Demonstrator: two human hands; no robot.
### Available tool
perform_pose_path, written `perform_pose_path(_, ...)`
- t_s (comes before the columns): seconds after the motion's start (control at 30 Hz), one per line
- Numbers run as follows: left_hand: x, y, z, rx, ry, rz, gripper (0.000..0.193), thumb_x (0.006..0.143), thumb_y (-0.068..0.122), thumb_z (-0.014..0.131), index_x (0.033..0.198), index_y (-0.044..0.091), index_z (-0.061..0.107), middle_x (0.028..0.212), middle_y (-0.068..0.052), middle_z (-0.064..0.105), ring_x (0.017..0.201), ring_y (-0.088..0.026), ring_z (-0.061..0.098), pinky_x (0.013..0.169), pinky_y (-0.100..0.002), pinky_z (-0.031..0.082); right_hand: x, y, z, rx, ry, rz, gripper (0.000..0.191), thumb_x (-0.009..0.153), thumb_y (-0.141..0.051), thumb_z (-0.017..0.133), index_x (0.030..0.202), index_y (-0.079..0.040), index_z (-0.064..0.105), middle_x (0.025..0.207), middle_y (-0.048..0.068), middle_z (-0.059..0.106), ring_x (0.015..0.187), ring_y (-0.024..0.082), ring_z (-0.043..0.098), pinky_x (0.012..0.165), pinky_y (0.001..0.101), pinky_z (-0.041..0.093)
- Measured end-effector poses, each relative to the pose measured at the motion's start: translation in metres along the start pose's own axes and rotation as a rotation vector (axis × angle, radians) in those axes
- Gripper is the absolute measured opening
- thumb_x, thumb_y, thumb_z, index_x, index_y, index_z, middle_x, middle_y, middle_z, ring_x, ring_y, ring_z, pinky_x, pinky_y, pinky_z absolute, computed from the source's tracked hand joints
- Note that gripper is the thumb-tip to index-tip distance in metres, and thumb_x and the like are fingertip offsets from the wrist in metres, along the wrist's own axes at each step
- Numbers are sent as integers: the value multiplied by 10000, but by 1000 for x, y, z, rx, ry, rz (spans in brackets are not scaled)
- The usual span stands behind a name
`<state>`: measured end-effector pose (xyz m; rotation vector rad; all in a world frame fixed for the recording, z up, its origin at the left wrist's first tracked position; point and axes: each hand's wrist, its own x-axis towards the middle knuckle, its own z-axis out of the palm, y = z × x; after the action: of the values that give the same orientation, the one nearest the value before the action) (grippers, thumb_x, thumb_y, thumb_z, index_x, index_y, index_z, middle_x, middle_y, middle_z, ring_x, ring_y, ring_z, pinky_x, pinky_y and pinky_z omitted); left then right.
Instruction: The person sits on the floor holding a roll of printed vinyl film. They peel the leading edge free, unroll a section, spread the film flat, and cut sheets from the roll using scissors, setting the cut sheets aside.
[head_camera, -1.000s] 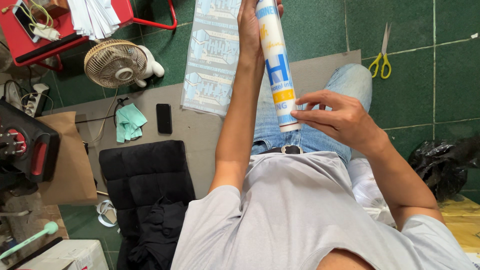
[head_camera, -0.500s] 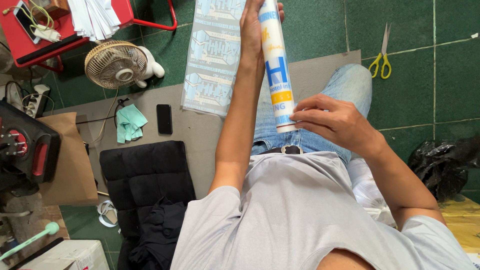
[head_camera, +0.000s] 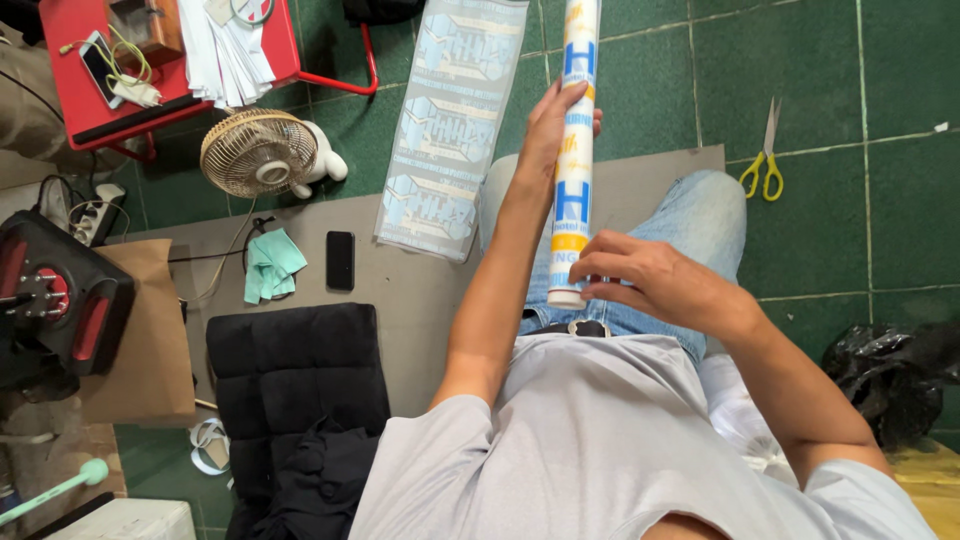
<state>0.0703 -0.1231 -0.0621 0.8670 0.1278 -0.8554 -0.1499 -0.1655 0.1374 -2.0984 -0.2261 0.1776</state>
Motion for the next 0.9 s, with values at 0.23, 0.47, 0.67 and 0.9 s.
perform_pose_path(0.23,5,-12,-3,-42,-4,-63,528,914,186,720,1400,66,555,904,-96,637,694,-170,674,560,-289,598,-1,7,9,5,20,5,221,907,-196,710,1095,-79,713,1065,69,679,880,241,717,782,363,581)
perform_pose_path(0.47,14,-21,-8,-95,-7,-109,542,918,185,720,1410,54,534,883,-119,623,673,-181,662,529,-296,589,1,11,13,9,22,-2,224,905,-201,715,1095,-83,719,1059,67,675,886,234,716,785,360,584)
perform_pose_path(0.67,11,-22,-8,-137,16,-134,528,910,188,719,1395,76,541,836,-139,624,630,-179,654,511,-282,582,2,10,12,5,10,29,223,907,-209,705,1089,-81,718,1057,66,667,887,224,708,784,360,584)
perform_pose_path(0.9,11,-18,-4,-140,18,-127,475,917,193,717,1336,38,558,823,-134,639,624,-176,664,512,-287,588,-1,13,13,41,31,-18,143,938,-173,683,1037,-73,709,1042,66,665,888,217,715,794,348,588)
